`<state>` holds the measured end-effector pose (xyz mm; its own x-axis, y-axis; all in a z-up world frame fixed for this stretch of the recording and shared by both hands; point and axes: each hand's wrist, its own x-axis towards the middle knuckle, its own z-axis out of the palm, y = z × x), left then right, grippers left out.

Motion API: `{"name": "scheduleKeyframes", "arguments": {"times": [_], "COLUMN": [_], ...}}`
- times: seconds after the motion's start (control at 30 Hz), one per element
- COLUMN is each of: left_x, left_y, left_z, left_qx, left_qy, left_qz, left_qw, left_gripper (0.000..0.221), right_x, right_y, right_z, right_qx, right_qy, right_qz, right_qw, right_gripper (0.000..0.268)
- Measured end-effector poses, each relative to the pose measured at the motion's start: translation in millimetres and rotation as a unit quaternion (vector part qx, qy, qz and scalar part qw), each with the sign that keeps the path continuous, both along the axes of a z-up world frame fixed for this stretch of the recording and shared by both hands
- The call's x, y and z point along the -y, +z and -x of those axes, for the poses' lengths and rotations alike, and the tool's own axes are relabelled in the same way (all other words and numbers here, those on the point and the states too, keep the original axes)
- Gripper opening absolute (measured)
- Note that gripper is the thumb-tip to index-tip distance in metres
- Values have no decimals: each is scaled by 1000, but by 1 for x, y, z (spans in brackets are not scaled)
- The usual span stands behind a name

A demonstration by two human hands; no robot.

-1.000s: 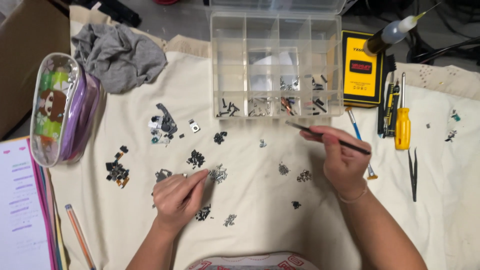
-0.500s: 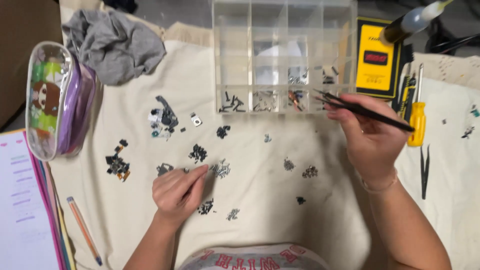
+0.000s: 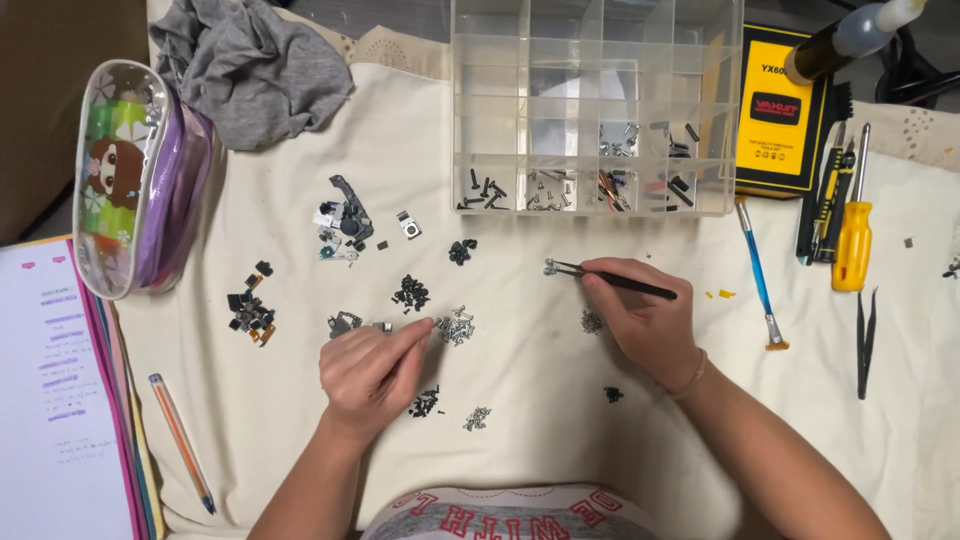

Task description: Sorting small electronic components and screws into a plastic organizer box using tweezers.

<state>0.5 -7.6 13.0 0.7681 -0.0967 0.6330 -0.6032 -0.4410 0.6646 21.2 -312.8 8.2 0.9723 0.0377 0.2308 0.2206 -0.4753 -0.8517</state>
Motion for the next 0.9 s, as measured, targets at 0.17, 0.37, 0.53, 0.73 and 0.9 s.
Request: {"name": "scheduleKeyframes", "arguments": {"times": [0.17, 0.37, 0.53, 0.73, 0.9], "left_x": [-2, -1, -1, -3, 0], "left_y": [-2, 0, -1, -3, -7], "left_z": [1, 0, 2, 5, 6], "left_qx": [-6, -6, -10, -10, 11], "left_qy": [-2, 0, 1, 6, 10], "left_qz": [-5, -4, -4, 3, -54], "left_qw": [1000, 1000, 1000, 1000, 998], "left_gripper": [19, 19, 17, 17, 15], "right_x": [-4, 0, -5, -9, 1], "right_y": [1, -3, -7, 8, 58], "right_z": [-1, 0, -2, 0, -16], "right_qx": [26, 28, 43, 59, 142], "right_qy": [5, -5, -2, 1, -35], "right_qz": [28, 33, 39, 20, -28], "right_qw": [999, 999, 998, 998, 989], "right_gripper": [8, 8, 8, 10, 9]}}
